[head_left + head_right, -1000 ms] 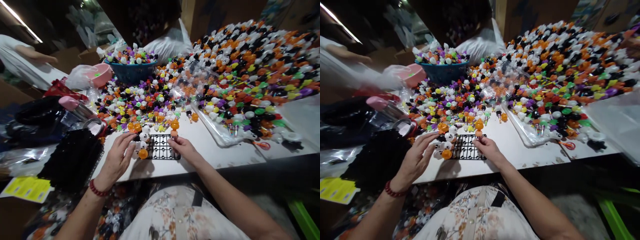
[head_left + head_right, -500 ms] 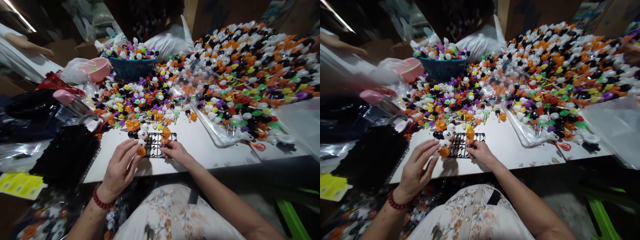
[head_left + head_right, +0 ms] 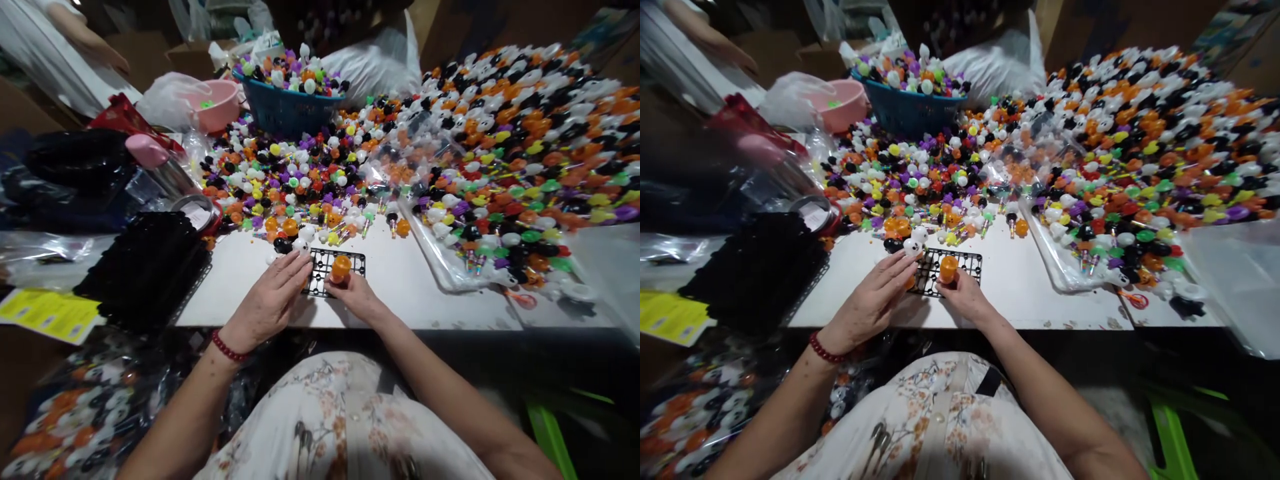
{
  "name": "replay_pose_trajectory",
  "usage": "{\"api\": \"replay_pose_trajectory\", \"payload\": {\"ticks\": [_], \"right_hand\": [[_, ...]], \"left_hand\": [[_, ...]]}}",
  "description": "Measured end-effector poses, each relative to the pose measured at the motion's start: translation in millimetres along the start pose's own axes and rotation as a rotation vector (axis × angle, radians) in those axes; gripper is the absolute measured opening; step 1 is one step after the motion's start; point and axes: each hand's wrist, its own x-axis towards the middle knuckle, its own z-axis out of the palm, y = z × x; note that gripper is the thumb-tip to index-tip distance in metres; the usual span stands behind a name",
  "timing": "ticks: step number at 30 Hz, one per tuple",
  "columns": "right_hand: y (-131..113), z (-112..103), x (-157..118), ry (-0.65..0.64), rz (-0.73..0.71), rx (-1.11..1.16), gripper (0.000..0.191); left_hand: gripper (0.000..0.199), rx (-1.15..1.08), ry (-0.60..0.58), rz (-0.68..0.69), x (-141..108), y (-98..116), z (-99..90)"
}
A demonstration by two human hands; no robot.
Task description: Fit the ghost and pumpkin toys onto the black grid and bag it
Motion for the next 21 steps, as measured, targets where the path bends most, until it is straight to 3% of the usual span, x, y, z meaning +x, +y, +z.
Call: {"api": "replay_pose_trajectory", "payload": {"ticks": [4, 10, 21], "right_hand": [[-1, 12, 0, -0.032, -0.057, -0.033, 0.023], [5, 19, 4, -0.046, -0.224, -0.405, 0.007], [-1, 19, 8, -0.178, -0.385, -0.689, 0.016]], "left_hand": [[0.066, -0.020, 0.012, 0.004, -4, -6, 7.3], [0.065, -0.027, 0.011, -0.011, -5, -7, 7.6], [0.064, 0.080, 0.045, 0.009, -7, -11, 9.3]]}}
